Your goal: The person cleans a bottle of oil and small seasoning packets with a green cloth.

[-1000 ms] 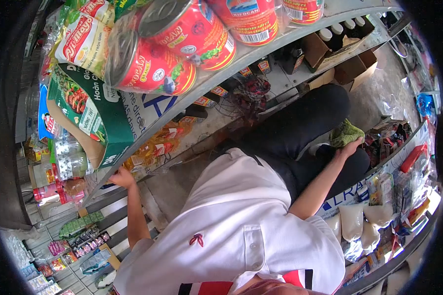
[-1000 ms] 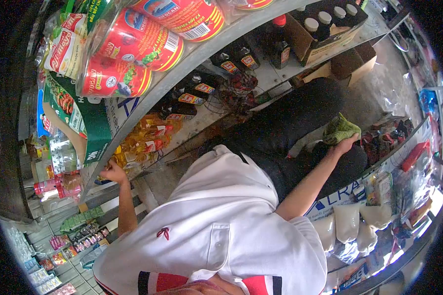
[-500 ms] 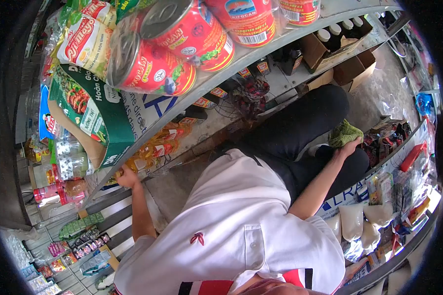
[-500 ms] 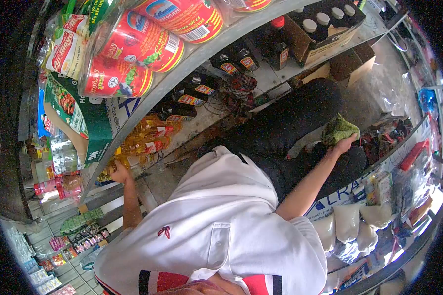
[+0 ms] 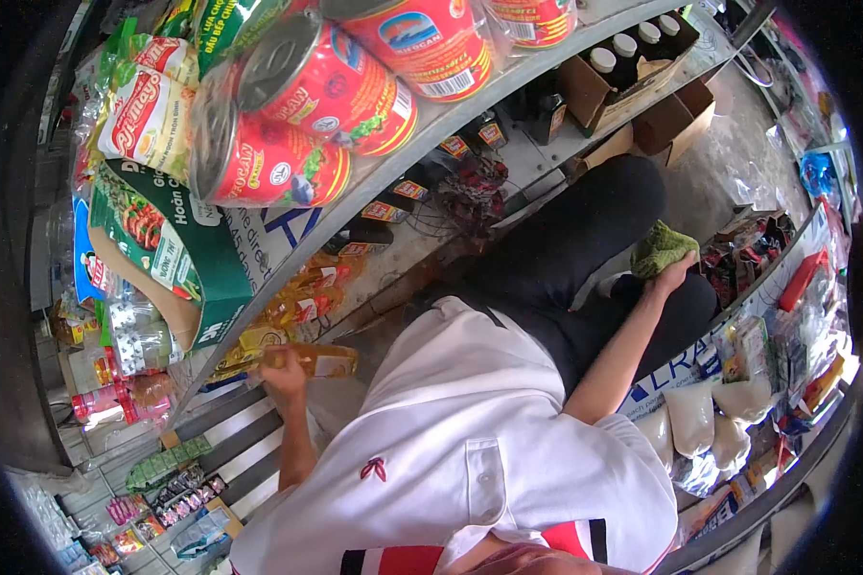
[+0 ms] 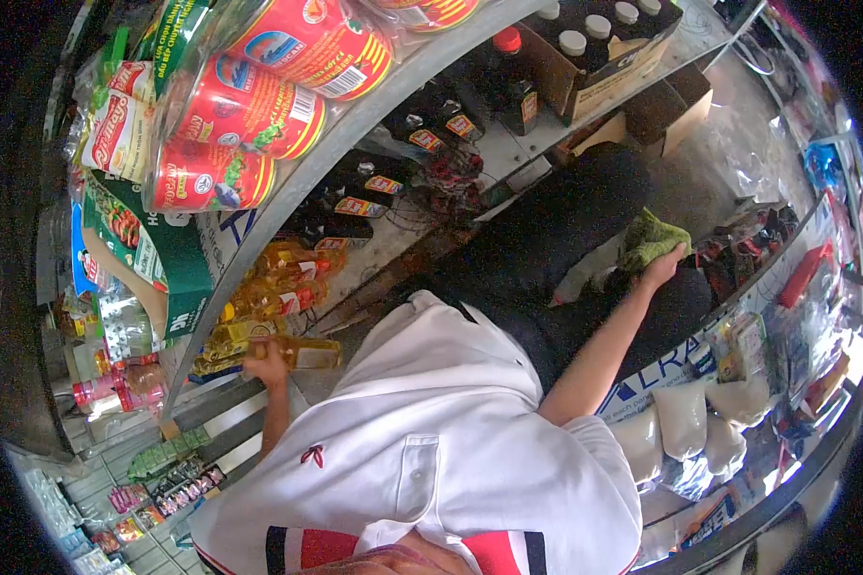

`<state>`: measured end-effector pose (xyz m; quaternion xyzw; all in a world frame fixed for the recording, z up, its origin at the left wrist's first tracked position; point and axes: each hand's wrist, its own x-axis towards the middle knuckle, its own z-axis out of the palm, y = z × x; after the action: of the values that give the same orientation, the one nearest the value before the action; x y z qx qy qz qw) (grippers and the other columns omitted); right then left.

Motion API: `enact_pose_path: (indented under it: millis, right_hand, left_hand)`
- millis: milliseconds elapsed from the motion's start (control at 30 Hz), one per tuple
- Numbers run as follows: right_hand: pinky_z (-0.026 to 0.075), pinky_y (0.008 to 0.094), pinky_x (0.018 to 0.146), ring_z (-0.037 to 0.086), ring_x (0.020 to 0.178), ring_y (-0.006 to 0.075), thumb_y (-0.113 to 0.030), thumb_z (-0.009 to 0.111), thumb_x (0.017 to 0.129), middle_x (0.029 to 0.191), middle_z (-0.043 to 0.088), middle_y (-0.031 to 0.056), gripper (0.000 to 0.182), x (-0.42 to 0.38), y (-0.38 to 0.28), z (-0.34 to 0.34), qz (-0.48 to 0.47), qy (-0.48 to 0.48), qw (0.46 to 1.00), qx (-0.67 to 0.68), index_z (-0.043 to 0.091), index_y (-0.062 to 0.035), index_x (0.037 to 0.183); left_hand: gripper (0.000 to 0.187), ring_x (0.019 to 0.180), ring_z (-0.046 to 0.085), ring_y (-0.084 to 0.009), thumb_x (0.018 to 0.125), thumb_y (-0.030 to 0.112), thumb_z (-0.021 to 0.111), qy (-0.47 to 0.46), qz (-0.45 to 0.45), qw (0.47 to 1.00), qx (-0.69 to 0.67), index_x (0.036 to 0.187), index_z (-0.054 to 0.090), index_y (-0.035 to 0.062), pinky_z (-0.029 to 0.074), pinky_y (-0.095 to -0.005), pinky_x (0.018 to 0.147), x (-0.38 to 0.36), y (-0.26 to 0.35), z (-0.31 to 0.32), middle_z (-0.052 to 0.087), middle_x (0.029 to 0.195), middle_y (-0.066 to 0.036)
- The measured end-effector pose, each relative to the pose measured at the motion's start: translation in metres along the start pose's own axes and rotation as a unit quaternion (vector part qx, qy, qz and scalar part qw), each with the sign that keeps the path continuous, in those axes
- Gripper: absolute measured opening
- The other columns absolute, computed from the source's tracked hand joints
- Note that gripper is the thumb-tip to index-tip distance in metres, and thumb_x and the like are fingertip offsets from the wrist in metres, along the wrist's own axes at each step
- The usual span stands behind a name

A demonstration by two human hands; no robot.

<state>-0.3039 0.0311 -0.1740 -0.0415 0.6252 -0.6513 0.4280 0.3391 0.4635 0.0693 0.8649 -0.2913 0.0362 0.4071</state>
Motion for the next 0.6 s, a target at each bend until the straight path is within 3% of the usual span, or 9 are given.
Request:
enact_pose_path:
  millis: [33,67,133,267,333,467,600]
  right_hand:
    - [0.056,0.0431,0.091,0.069,0.104,0.0288,-0.055,0.050,0.103,0.122,0.068,0.0133,0.067,0.001,0.001,-0.001,0.005,0.004,1.000,-0.012,0.060,0.0048,0.132]
    - [0.056,0.0429,0.090,0.070,0.103,0.0284,-0.055,0.050,0.103,0.121,0.068,0.0131,0.068,0.002,0.000,-0.001,0.010,0.009,1.000,-0.023,0.060,0.0049,0.132]
    - [0.056,0.0423,0.090,0.070,0.103,0.0283,-0.055,0.050,0.104,0.120,0.068,0.0132,0.067,-0.011,-0.007,0.006,0.000,0.008,1.000,-0.014,0.060,0.0051,0.133]
    - [0.056,0.0411,0.090,0.070,0.104,0.0277,-0.053,0.049,0.105,0.120,0.068,0.0135,0.066,-0.015,-0.008,0.007,0.006,-0.005,1.000,-0.010,0.060,0.0052,0.133]
    - [0.056,0.0409,0.090,0.070,0.103,0.0274,-0.052,0.048,0.106,0.120,0.069,0.0135,0.064,-0.014,-0.008,0.008,0.007,0.006,1.000,-0.014,0.060,0.0050,0.132]
    - [0.057,0.0411,0.088,0.070,0.101,0.0273,-0.052,0.048,0.106,0.118,0.069,0.0127,0.062,-0.006,0.005,0.001,0.002,0.004,1.000,0.009,0.061,0.0037,0.131]
    - [0.057,0.0411,0.087,0.071,0.100,0.0267,-0.052,0.048,0.106,0.116,0.070,0.0114,0.059,-0.011,0.002,0.003,-0.013,-0.003,0.999,0.050,0.063,0.0006,0.128]
  left_hand:
    - [0.009,0.077,0.073,-0.0304,0.077,0.001,0.071,-0.078,-0.007,0.997,-0.026,0.081,0.064,-0.0017,0.058,-0.0384,0.075,-0.010,0.008,0.009,0.073,0.084,-0.015]
    - [0.009,0.077,0.073,-0.0304,0.077,0.001,0.071,-0.081,-0.007,0.996,-0.030,0.081,0.064,-0.0017,0.058,-0.0384,0.075,-0.017,0.029,0.019,0.073,0.084,-0.015]
    - [0.011,0.076,0.073,-0.0321,0.072,0.003,0.070,-0.202,0.206,0.954,0.079,0.077,0.061,0.0015,0.060,-0.0397,0.076,-0.021,0.090,0.037,0.071,0.080,-0.014]
    - [0.014,0.081,0.075,-0.0331,0.068,0.006,0.071,-0.212,0.275,0.938,-0.001,0.078,0.062,0.0032,0.061,-0.0411,0.076,-0.003,0.166,0.062,0.072,0.081,-0.014]
    - [0.013,0.087,0.077,-0.0319,0.069,0.008,0.071,-0.208,0.408,0.889,-0.025,0.078,0.063,0.0042,0.061,-0.0400,0.076,0.007,0.208,0.076,0.073,0.084,-0.013]
    - [0.013,0.091,0.077,-0.0322,0.070,0.009,0.072,-0.250,0.466,0.847,-0.057,0.079,0.064,0.0049,0.061,-0.0404,0.075,0.025,0.282,0.100,0.074,0.086,-0.013]
    - [0.017,0.090,0.077,-0.0394,0.078,0.014,0.072,-0.299,0.494,0.796,-0.180,0.080,0.060,0.0018,0.062,-0.0450,0.073,0.026,0.333,0.148,0.074,0.086,-0.016]
